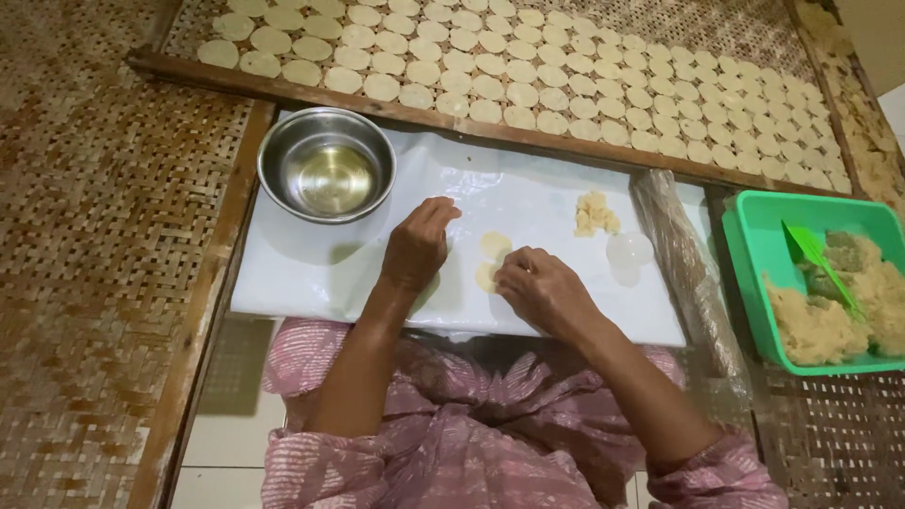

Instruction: Rolling out dough and cutting it into small circles to be placed on a drying rack.

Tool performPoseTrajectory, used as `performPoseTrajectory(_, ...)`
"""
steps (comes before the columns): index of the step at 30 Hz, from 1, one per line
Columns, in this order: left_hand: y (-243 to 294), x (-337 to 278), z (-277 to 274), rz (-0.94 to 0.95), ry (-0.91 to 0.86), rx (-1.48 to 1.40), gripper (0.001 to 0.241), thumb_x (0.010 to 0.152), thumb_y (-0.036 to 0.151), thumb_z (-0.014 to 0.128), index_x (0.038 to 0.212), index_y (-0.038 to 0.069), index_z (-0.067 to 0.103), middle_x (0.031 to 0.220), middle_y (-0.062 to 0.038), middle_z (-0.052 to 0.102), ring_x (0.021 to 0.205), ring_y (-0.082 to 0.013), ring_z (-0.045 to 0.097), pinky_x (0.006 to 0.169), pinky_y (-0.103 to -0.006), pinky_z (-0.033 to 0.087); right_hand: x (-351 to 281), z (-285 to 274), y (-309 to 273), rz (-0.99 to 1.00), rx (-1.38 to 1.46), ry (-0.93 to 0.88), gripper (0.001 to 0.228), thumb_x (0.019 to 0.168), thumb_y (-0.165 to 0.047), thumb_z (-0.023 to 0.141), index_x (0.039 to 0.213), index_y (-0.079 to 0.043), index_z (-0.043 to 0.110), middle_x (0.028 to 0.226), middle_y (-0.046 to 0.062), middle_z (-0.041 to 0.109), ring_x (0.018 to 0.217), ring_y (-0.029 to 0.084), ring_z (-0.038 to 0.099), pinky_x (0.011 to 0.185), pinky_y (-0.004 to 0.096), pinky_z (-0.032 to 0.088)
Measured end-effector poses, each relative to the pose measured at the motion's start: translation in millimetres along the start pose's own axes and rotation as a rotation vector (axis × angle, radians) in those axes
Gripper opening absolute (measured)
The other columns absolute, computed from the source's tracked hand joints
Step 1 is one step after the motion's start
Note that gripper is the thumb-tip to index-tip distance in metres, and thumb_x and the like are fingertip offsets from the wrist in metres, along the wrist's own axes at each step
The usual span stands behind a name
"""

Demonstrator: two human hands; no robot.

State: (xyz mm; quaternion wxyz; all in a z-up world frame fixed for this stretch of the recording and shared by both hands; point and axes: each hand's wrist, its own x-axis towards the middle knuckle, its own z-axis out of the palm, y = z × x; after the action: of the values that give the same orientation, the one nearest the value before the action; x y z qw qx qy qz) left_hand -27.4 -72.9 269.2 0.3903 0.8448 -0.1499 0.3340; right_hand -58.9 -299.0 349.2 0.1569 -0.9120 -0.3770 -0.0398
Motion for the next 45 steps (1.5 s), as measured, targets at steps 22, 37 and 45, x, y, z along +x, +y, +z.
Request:
performPoseTrajectory(22, 1, 1, -4, -0.041, -0.029, -0.021, 0.032, 0.08, -0.014, 0.061, 0.107, 0.004, 0.067, 0.112, -0.011, 0.07, 0.102, -0.0309, 0.069, 0.087, -0.0399, 0.058, 35, -2, 1, -0.078, 0.047, -0.103, 0.031, 0.083, -0.006, 0.074, 0.112, -0.017, 0.08, 0.111, 0.007, 0.071, 0.098, 0.026, 0.07, 0.084, 0.039, 0.059)
performPoseTrajectory(37, -2, 0, 0, -0.047, 0.021, -0.06, 0.026, 0.085, -0.01, 0.059, 0.105, 0.004, 0.068, 0.111, -0.012, 0.07, 0.102, -0.0321, 0.07, 0.087, -0.0407, 0.059, 47, -6, 6, -0.276, -0.193, -0.223, 0.016, 0.087, -0.018, 0.075, 0.1, -0.008, 0.075, 0.099, 0.009, 0.071, 0.093, 0.028, 0.068, 0.081, 0.041, 0.053)
performPoseTrajectory(45, -6, -4, 1, -0.063, 0.046, -0.098, 0.023, 0.086, -0.007, 0.059, 0.104, 0.002, 0.069, 0.112, -0.014, 0.07, 0.102, -0.034, 0.07, 0.088, -0.0425, 0.058, 45, -16, 14, -0.177, 0.014, -0.267, 0.021, 0.084, -0.017, 0.075, 0.104, -0.01, 0.076, 0.092, 0.009, 0.075, 0.083, 0.028, 0.072, 0.075, 0.041, 0.058)
